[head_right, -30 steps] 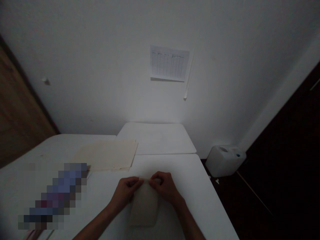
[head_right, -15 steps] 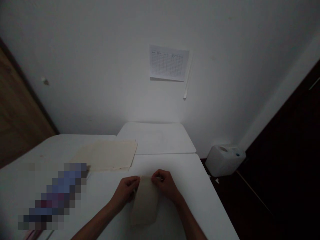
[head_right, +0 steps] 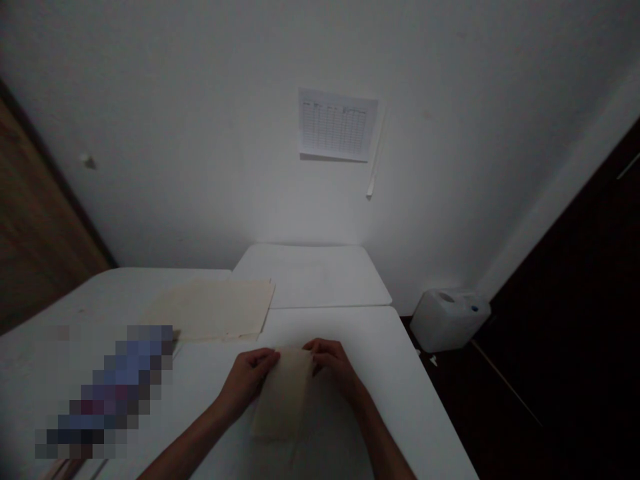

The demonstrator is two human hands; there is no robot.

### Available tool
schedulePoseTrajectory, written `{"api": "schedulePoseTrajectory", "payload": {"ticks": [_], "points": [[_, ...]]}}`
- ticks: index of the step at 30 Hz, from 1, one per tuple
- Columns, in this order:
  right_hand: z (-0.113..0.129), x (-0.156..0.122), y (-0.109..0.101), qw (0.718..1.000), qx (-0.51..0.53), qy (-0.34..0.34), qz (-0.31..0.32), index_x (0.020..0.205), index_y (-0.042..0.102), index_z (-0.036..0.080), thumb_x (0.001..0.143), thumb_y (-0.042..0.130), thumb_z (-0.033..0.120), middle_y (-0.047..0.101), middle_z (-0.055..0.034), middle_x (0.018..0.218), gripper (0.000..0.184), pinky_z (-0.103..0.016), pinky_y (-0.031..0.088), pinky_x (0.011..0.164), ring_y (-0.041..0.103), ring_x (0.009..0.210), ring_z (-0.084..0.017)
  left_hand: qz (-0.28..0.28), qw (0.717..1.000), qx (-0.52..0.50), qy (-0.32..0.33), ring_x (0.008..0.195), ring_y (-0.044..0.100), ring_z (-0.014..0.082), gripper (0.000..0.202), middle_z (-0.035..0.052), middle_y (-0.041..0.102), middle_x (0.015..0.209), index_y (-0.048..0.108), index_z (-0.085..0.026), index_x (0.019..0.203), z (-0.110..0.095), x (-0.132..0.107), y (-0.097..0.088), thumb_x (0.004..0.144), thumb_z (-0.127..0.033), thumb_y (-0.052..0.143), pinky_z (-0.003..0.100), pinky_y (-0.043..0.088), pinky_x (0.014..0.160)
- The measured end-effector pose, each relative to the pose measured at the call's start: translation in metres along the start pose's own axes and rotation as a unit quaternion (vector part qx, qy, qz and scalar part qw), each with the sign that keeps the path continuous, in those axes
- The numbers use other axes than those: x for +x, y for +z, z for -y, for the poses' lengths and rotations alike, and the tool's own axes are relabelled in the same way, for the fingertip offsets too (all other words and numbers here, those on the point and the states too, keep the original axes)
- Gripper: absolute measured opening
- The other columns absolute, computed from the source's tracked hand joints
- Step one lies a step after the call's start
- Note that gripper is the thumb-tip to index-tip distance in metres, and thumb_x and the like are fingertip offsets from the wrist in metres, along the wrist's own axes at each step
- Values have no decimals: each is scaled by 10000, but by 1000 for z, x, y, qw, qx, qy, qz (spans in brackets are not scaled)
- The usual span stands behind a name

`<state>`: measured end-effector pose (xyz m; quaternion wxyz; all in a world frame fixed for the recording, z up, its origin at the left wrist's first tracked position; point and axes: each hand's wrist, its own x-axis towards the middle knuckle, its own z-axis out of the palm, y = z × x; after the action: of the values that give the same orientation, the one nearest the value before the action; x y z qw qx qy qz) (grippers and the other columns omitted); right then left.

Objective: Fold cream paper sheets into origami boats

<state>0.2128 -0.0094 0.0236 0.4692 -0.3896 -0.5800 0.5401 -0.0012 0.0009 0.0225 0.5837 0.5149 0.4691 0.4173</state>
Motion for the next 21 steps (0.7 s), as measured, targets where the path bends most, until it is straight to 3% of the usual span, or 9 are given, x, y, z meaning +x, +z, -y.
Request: {"api": "schedulePoseTrajectory", "payload": {"ticks": [4,9,15,21], "points": [[-1,0,-4,998,-25,-47,14,664,608,190,714,613,351,606,-77,1119,169,-325,449,774,550,1007,-258,-17,999,24,26,549,530,155,384,29,633,606,702,-129,671,-3,-1,-2,691,-511,665,230,376,496],[-10,2,-10,993,-31,-116,6,597,545,182,748,594,304,602,-87,1087,201,-350,380,870,549,986,-248,-36,993,93,69,605,571,184,380,36,657,627,701,-138,662,-7,0,-7,732,-504,626,245,406,547],[-11,4,-10,994,-37,-99,3,638,575,182,785,562,351,604,-84,1051,225,-346,389,864,554,973,-238,-52,985,136,94,644,606,207,392,46,682,657,711,-142,679,-6,0,-7,748,-514,608,250,431,567],[1,-2,-7,991,-85,-79,63,720,673,194,744,627,298,565,-76,1194,117,-314,430,805,540,1063,-252,-36,980,157,112,640,593,201,382,46,672,659,707,-148,695,-4,1,-9,783,-497,582,251,424,580]]}}
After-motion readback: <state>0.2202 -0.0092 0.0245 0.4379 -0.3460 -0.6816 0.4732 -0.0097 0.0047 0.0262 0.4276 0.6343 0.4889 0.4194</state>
